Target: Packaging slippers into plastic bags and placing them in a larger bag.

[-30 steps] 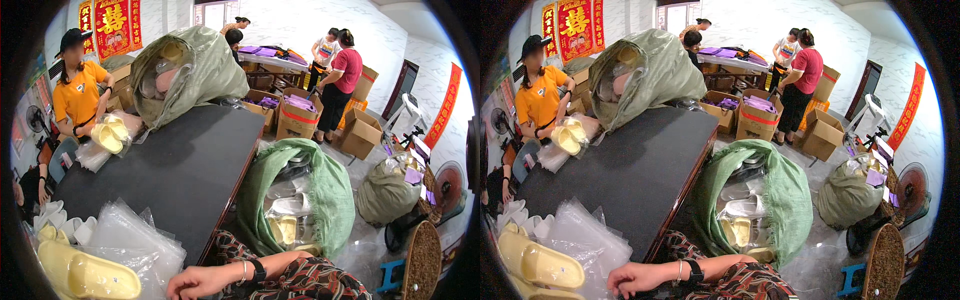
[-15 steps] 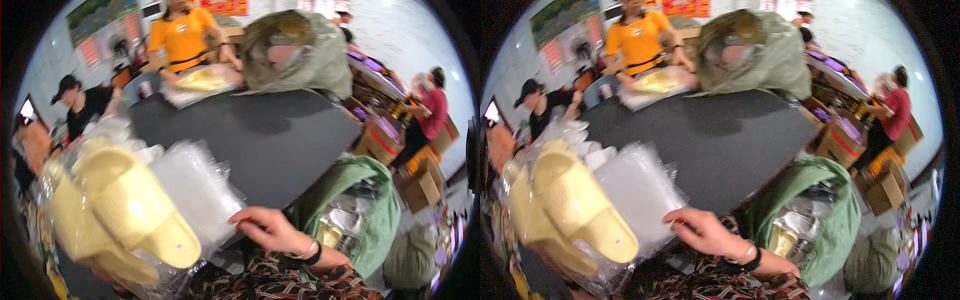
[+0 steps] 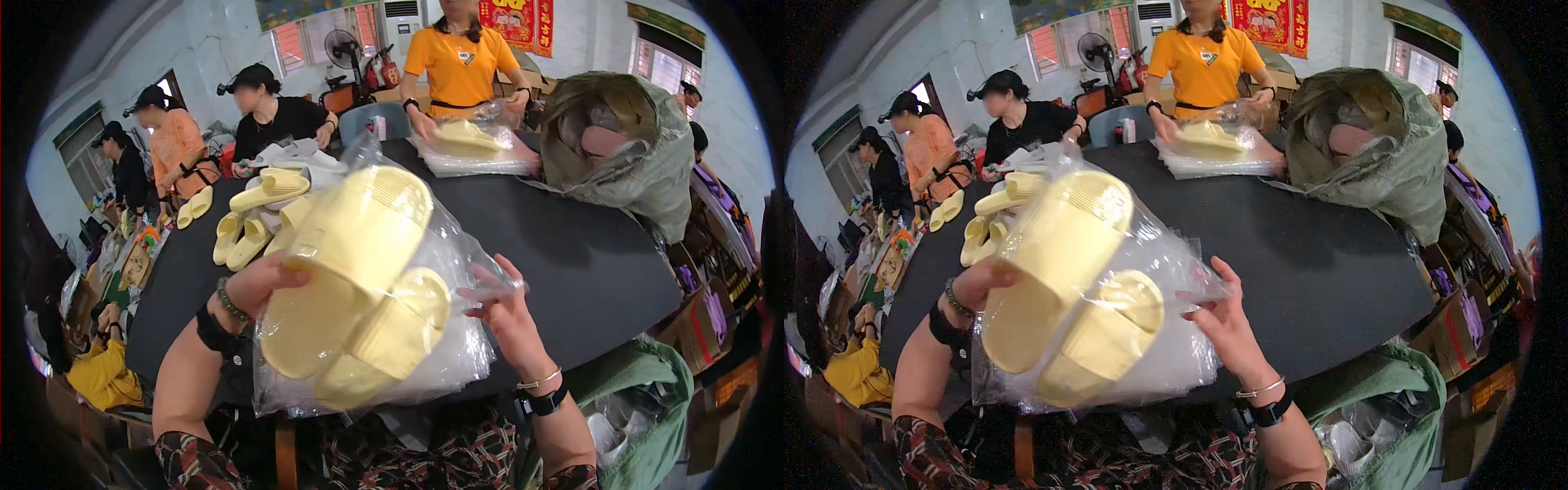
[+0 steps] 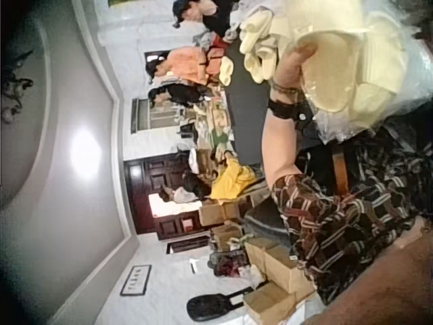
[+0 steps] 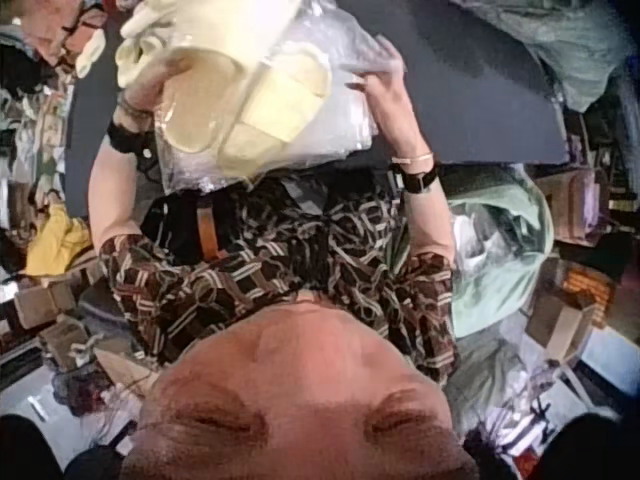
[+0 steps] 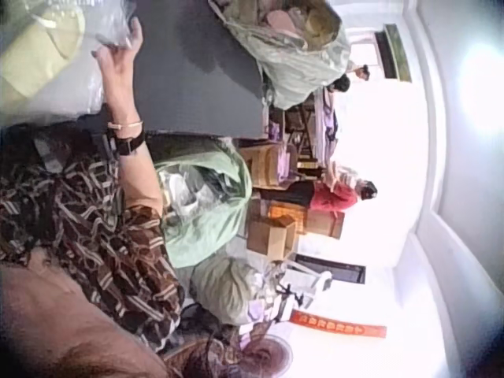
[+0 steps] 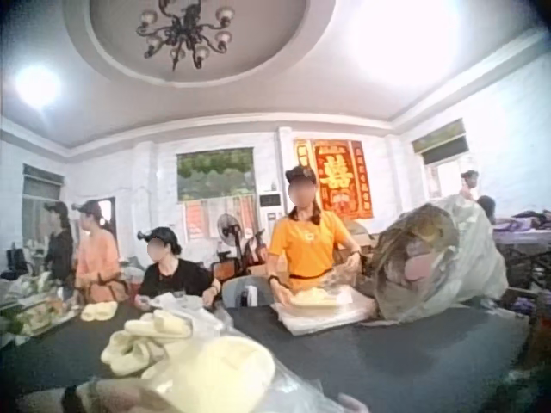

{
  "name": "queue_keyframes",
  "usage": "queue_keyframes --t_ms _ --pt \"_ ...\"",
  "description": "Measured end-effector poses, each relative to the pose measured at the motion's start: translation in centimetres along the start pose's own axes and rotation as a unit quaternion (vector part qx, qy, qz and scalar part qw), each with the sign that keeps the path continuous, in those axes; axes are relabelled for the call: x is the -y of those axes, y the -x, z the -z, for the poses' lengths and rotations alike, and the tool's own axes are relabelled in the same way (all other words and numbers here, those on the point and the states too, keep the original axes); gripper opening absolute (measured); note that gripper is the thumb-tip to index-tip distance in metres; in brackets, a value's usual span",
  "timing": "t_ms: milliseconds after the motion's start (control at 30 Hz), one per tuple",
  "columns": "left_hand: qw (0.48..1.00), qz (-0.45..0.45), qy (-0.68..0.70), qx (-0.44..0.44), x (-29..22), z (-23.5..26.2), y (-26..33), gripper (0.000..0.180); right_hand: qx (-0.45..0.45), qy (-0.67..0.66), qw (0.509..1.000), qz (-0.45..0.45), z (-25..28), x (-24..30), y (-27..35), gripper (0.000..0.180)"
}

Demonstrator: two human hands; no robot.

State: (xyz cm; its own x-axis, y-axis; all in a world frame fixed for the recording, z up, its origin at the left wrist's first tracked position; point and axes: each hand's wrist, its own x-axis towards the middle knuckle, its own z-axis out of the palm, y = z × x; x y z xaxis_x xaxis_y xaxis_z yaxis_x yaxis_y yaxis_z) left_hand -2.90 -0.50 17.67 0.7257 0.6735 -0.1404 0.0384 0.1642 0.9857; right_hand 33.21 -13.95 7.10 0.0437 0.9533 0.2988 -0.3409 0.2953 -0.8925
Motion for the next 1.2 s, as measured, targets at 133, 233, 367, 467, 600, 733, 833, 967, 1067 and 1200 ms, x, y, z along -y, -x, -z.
queue_keyframes --t_ms 133,233,367,467,600,733,833,967,1067,1200 --pt "0.998 0.058 -0.005 0.023 -1.5 -0.7 -0.9 0.054 0.016 0.069 0.997 -0.003 -0.3 -0.3 -0.9 0.046" --pt "0.944 0.098 -0.268 0.164 -2.8 2.7 -3.0 0.054 0.022 0.071 0.995 -0.063 -0.5 -1.6 0.0 0.022" --pt "0.891 0.083 -0.432 0.111 -1.7 9.5 -5.8 0.056 0.044 -0.036 0.976 -0.211 -4.5 -2.8 1.8 0.039" --pt "0.827 0.04 -0.56 0.013 -1.4 6.3 -9.0 0.062 0.041 -0.126 0.947 -0.294 -4.8 -6.0 3.6 0.049" --pt "0.715 -0.139 -0.671 -0.143 4.1 5.4 -11.4 0.06 0.035 -0.094 0.925 -0.368 -5.0 -6.3 3.9 0.059" --pt "0.693 -0.213 -0.672 -0.152 6.7 0.1 -11.9 0.048 0.02 -0.075 0.91 -0.408 -3.5 -5.7 2.8 0.061" --pt "0.685 -0.129 -0.706 -0.121 6.6 -3.8 -11.9 0.038 0.024 -0.027 0.908 -0.416 -4.1 -5.8 2.4 0.055" --pt "0.655 -0.196 -0.717 -0.136 7.0 -4.9 -13.9 0.033 0.061 0.006 0.896 -0.439 -5.1 -4.8 1.5 0.053" --pt "0.639 -0.165 -0.735 -0.154 5.7 -3.3 -16.6 0.035 0.087 0.014 0.893 -0.442 -6.5 -4.8 0.2 0.05" --pt "0.674 -0.071 -0.719 -0.152 6.1 -1.5 -21.6 0.038 0.1 0.034 0.898 -0.428 -6.1 -6.8 -0.6 0.043"
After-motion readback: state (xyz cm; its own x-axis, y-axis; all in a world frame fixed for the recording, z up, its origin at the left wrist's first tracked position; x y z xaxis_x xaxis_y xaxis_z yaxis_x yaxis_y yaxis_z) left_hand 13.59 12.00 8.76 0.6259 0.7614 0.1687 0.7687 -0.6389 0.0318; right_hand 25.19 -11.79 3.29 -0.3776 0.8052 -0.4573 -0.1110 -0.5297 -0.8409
